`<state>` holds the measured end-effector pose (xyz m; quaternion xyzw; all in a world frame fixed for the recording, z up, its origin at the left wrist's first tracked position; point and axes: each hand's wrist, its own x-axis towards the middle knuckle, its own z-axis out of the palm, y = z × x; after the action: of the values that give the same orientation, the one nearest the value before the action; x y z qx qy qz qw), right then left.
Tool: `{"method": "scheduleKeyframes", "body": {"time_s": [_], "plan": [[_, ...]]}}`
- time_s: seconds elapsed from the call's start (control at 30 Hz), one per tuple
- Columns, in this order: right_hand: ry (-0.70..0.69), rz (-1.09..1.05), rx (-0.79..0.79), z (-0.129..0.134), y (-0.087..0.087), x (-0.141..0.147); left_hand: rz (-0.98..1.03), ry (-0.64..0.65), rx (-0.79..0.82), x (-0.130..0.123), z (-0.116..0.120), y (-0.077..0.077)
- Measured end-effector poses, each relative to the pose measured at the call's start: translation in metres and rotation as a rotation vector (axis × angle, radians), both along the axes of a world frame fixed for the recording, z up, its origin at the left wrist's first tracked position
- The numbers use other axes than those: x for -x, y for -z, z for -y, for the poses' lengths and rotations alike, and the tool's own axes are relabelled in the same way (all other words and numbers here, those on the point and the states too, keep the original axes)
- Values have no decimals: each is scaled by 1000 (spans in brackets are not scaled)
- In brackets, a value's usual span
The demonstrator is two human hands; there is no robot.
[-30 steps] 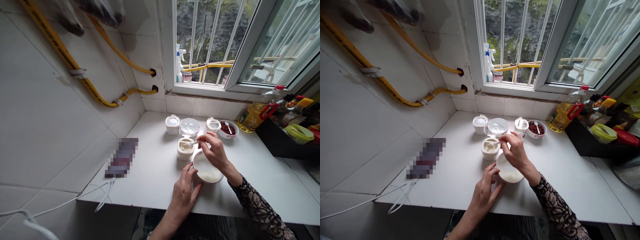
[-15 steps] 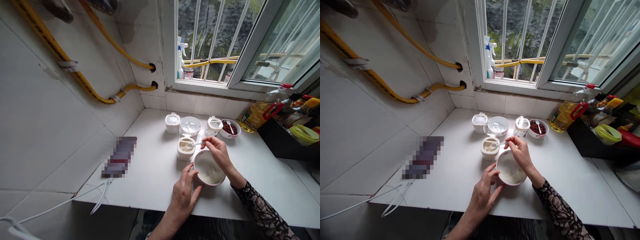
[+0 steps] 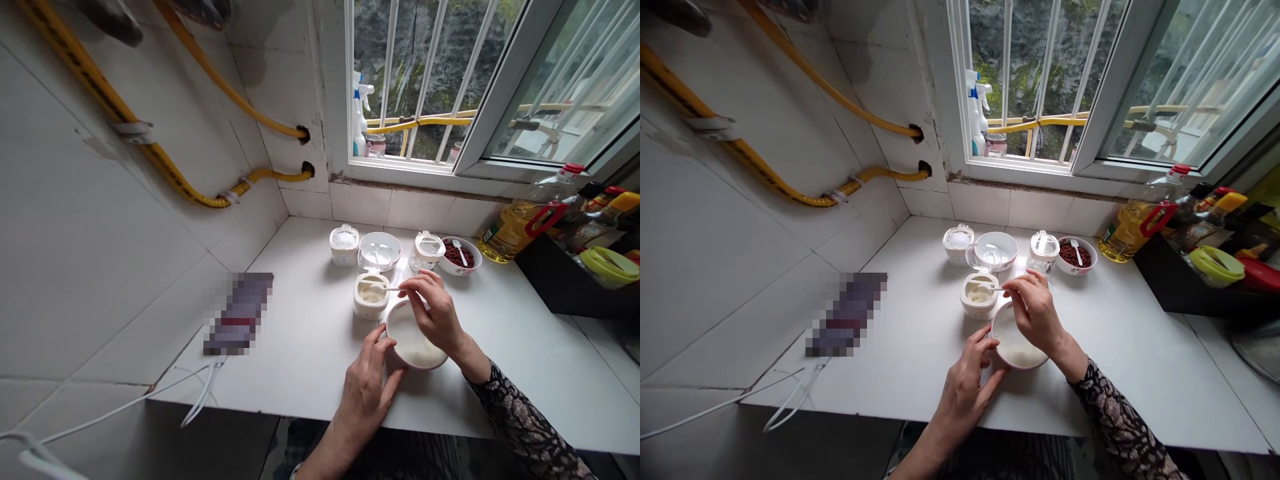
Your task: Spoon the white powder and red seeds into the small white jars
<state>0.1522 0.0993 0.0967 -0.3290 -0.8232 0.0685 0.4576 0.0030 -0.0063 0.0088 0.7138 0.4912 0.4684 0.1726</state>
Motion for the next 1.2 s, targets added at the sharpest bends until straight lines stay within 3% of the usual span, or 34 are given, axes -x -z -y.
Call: {"method": "scheduleKeyframes", "body": {"time_s": [0.2, 0.37, 0.6, 0.77, 0.9, 1.07, 1.2], "plan": [[38, -63, -28, 5, -5, -7, -1, 1, -6, 0, 0, 0], [63, -155, 81, 12, -2, -12, -12, 1, -2, 0, 0, -1], [202, -220, 153, 17, 5, -36, -31, -3, -13, 1, 0, -1], [124, 10, 81, 17, 5, -59, -29, -5, -13, 1, 0, -1], [118, 194, -32, 20, 7, -59, -28, -15, -15, 1, 0, -1], [-70, 311, 53, 26, 4, -49, -38, -10, -22, 1, 0, -2], [35, 332, 17, 25, -8, -58, -34, -8, -9, 2, 1, -3]]}}
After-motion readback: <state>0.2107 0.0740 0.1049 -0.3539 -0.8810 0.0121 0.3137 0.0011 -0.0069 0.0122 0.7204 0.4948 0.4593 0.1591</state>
